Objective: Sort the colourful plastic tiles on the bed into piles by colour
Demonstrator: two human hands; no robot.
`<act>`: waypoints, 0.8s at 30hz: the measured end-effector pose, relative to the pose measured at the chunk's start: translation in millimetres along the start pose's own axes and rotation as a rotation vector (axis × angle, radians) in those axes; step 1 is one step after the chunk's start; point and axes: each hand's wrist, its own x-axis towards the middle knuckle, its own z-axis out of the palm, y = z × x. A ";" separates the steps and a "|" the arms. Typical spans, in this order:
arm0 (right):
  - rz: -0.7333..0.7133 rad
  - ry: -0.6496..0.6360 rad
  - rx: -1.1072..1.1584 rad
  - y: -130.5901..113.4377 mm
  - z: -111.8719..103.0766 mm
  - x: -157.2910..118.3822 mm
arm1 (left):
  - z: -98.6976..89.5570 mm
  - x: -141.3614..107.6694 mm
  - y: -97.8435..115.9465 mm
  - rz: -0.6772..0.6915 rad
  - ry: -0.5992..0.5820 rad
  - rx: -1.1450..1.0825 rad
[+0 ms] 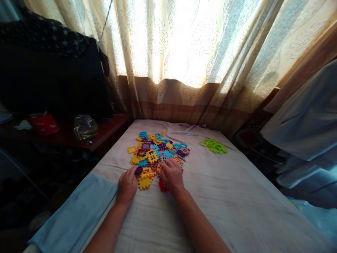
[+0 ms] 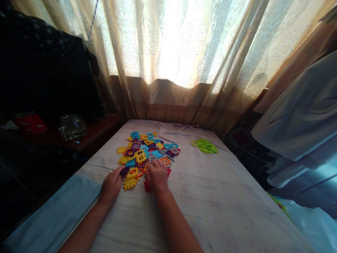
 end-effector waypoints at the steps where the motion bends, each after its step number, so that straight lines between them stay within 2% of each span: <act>1: -0.066 -0.019 0.034 -8.3 0.5 0.2 | -0.6 0.6 -0.5 -0.001 -0.002 -0.006; 3: -0.150 -0.079 0.059 -24.8 3.0 2.1 | -2.2 1.7 -1.1 -0.002 -0.005 -0.017; 6: -0.171 -0.156 0.029 -39.5 8.9 4.2 | -3.7 2.4 -0.8 -0.003 -0.008 -0.032; 8: -0.172 -0.167 0.026 -40.7 11.1 3.5 | -3.8 2.3 -0.4 -0.005 -0.011 -0.040; 11: -0.169 -0.112 0.057 -32.0 7.4 -1.0 | -3.9 2.0 -0.1 -0.007 -0.019 -0.048; 15: -0.112 0.013 0.056 2.6 -9.9 -12.8 | -5.3 2.3 0.0 -0.015 -0.031 -0.048; 21: 0.176 0.220 -0.100 87.9 -34.6 -41.9 | -7.6 3.6 0.8 -0.022 -0.044 -0.054; 24: 0.307 0.274 -0.109 110.7 -38.0 -52.5 | -7.7 4.1 0.9 -0.033 -0.044 -0.051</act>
